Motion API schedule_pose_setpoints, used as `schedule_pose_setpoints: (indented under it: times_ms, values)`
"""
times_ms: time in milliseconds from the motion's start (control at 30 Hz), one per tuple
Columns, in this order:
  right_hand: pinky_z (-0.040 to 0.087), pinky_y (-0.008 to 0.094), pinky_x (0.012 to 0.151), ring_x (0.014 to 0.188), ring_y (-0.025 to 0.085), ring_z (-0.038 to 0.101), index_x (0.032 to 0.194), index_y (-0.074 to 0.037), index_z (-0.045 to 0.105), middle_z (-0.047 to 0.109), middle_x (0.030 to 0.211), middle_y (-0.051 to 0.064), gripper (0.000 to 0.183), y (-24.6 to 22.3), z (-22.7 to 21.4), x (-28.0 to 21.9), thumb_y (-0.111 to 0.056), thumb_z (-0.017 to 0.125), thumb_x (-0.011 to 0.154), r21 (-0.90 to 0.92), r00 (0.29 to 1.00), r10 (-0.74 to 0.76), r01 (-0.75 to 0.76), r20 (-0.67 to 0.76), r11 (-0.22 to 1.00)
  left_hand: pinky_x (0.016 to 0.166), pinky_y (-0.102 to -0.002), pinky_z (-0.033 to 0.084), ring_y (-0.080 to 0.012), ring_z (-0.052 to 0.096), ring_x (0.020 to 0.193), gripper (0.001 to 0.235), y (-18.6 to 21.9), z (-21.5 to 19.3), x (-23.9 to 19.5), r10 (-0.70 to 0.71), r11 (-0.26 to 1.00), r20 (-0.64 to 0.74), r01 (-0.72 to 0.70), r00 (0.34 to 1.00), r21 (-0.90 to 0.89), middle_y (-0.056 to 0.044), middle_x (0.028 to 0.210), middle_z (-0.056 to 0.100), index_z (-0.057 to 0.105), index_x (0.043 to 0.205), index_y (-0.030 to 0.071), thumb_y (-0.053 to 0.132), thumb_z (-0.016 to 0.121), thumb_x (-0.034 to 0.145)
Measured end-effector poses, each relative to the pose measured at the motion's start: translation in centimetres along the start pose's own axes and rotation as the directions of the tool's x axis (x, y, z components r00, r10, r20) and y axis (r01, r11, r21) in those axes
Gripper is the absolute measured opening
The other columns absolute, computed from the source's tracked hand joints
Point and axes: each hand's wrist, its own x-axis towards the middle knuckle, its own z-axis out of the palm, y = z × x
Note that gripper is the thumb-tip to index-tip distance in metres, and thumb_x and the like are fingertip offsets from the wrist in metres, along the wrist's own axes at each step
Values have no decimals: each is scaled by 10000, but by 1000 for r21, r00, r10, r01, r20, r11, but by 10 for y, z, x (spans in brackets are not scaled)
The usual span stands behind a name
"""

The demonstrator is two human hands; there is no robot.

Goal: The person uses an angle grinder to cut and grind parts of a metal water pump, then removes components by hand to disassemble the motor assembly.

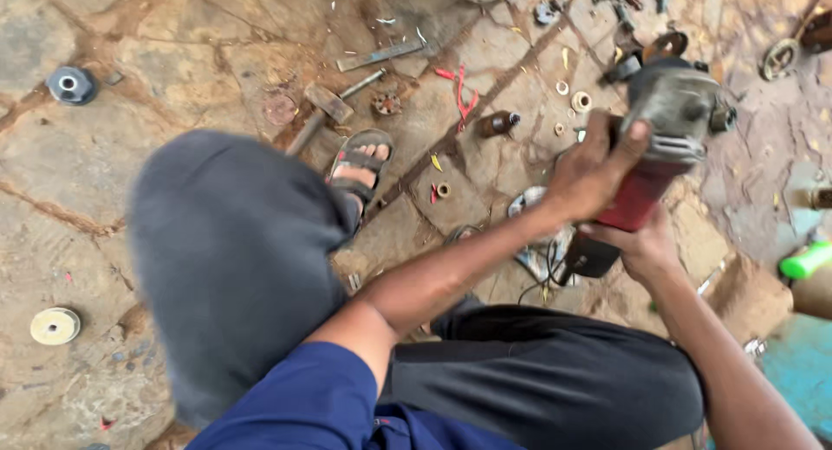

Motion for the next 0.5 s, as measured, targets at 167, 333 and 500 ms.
schedule_pose_setpoints:
  times_ms: [167, 333, 500]
  values:
    - [591, 436, 825, 983, 247, 675, 1363, -60, 501, 662, 1109, 70, 831, 37, 8, 25, -45, 827, 599, 482, 993, 87, -36, -83, 876, 829, -328, 608, -185, 802, 916, 524, -20, -155, 135, 197, 949, -350, -88, 916, 304, -91, 983, 849, 779, 1077, 102, 540, 801, 790]
    - [567, 447, 763, 894, 317, 680, 1228, 69, 570, 679, 996, 176, 561, 114, 41, 30, -124, 768, 740, 550, 980, 192, -129, -58, 825, 921, -390, 576, -271, 740, 1033, 623, -56, -380, 269, 191, 834, -632, 216, 751, 509, -147, 1066, 771, 669, 1208, 92, 569, 752, 817]
    - [580, 457, 726, 826, 321, 712, 1193, 59, 622, 717, 954, 194, 550, 180, 50, 8, -60, 770, 677, 577, 848, 523, -470, 85, 668, 872, -441, 546, -384, 647, 1060, 895, -70, -511, 344, 454, 238, -466, 401, 759, 885, -275, 1186, 632, 432, 1469, 64, 587, 769, 824]
